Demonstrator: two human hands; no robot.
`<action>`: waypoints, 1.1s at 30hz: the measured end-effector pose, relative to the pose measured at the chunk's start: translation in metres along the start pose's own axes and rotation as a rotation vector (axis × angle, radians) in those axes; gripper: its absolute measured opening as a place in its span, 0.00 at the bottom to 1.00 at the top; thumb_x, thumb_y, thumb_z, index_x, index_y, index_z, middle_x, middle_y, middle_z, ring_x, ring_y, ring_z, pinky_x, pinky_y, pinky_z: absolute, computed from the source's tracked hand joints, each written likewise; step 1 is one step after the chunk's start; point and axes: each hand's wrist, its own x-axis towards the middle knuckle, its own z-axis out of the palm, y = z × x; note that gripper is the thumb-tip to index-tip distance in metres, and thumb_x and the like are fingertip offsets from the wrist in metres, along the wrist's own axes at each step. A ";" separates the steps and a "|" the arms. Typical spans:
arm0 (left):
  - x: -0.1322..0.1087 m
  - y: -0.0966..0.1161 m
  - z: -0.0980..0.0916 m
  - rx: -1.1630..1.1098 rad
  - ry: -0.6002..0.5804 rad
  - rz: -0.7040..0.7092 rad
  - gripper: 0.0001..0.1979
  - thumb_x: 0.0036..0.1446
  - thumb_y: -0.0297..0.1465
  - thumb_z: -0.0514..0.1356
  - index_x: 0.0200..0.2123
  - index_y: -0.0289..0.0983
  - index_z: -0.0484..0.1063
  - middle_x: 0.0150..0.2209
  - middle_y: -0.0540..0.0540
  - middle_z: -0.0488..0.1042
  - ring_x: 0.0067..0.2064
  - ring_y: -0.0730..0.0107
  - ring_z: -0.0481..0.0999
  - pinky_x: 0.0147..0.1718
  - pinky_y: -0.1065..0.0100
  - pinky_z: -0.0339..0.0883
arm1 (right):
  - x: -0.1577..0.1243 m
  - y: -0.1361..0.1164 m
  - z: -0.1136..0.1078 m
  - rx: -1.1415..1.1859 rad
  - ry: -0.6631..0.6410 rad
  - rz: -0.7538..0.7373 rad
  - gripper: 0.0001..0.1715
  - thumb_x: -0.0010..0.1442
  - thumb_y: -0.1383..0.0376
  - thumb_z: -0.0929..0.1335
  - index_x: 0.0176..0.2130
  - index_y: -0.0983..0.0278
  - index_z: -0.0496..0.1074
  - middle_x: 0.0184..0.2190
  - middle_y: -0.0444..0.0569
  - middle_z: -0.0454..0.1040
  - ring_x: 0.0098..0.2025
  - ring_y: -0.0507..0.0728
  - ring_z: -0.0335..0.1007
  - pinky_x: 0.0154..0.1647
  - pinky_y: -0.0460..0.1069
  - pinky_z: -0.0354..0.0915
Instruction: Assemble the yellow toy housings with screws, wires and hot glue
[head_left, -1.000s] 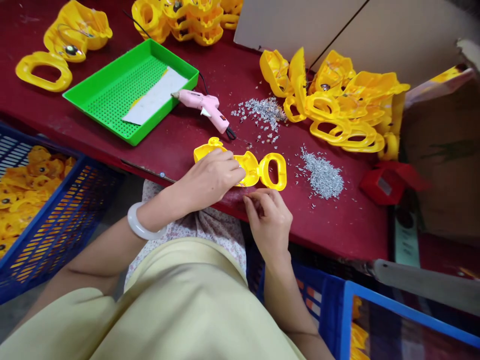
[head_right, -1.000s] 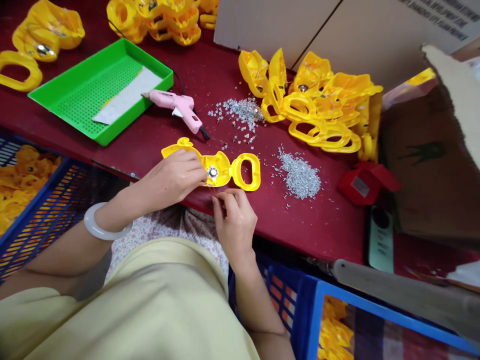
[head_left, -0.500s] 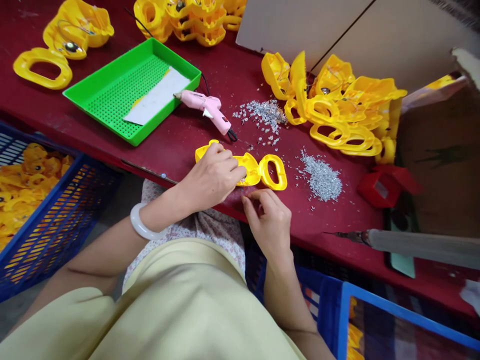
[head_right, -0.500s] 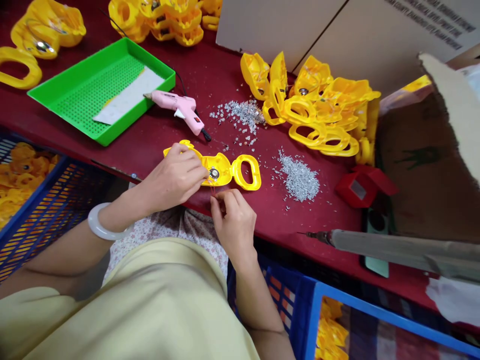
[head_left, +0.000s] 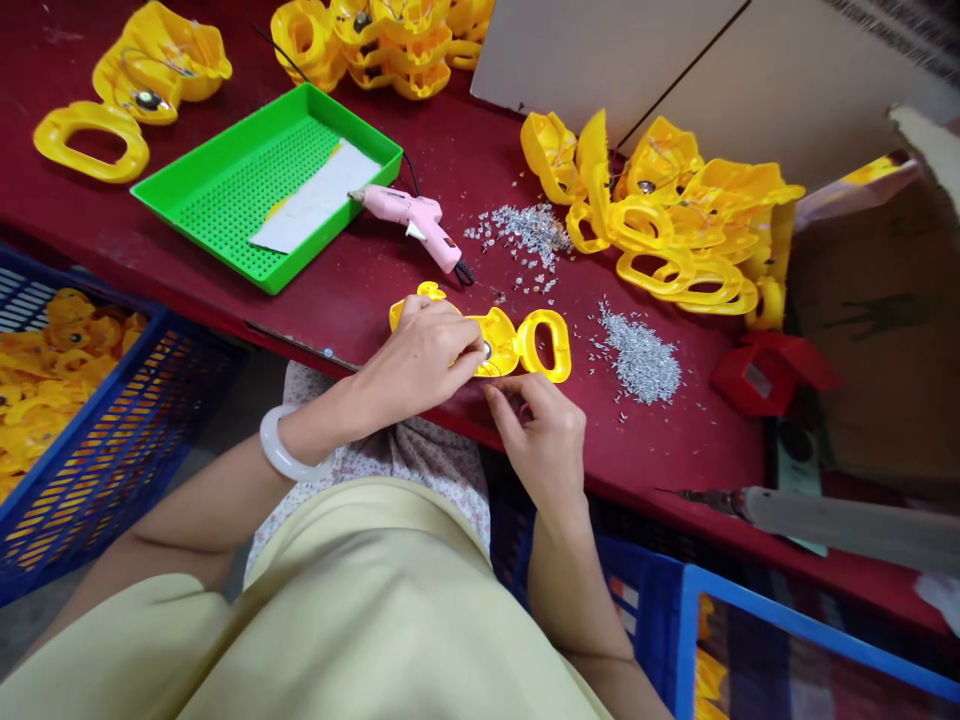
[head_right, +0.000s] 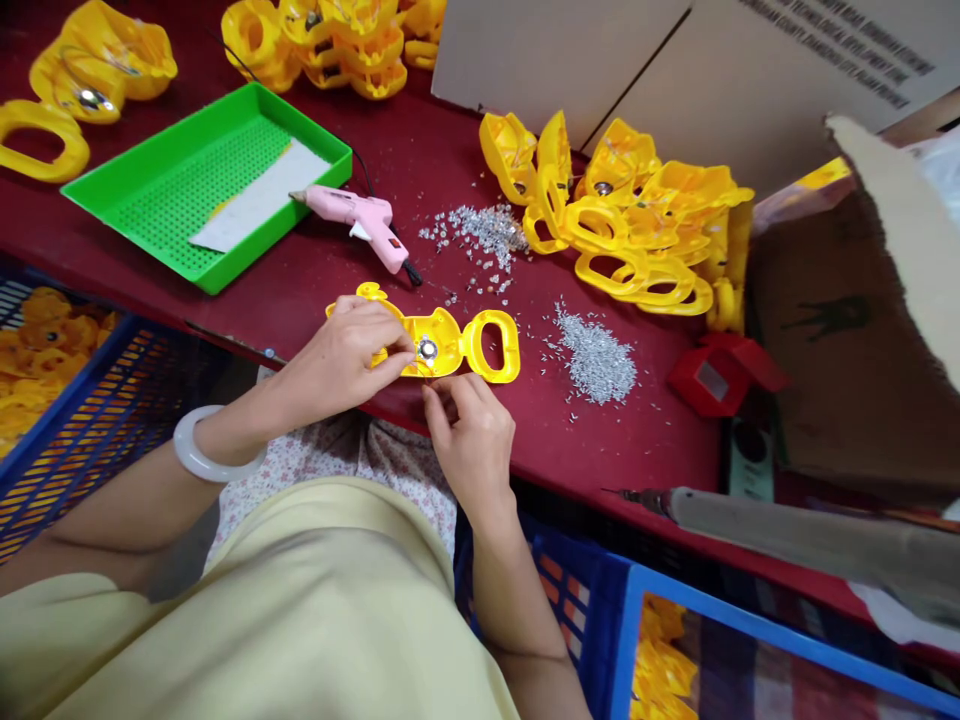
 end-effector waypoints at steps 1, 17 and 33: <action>0.000 0.000 0.000 -0.003 0.005 -0.009 0.08 0.59 0.26 0.54 0.29 0.34 0.71 0.32 0.47 0.76 0.39 0.65 0.73 0.46 0.59 0.58 | 0.000 -0.001 0.000 0.014 -0.007 -0.001 0.10 0.62 0.62 0.66 0.30 0.62 0.71 0.26 0.44 0.72 0.25 0.50 0.65 0.29 0.47 0.61; -0.004 -0.007 -0.004 -0.284 0.231 -0.053 0.06 0.60 0.25 0.57 0.39 0.36 0.74 0.39 0.49 0.79 0.42 0.71 0.77 0.44 0.69 0.66 | 0.003 -0.002 -0.006 0.616 -0.257 0.256 0.14 0.56 0.57 0.71 0.27 0.64 0.71 0.21 0.41 0.68 0.23 0.47 0.60 0.25 0.45 0.58; -0.030 -0.010 -0.001 -0.122 0.152 0.149 0.10 0.60 0.36 0.62 0.30 0.37 0.74 0.30 0.49 0.74 0.39 0.65 0.72 0.49 0.58 0.56 | 0.017 -0.015 0.014 0.754 -0.007 0.292 0.09 0.55 0.58 0.73 0.31 0.61 0.74 0.30 0.44 0.72 0.31 0.50 0.66 0.31 0.46 0.63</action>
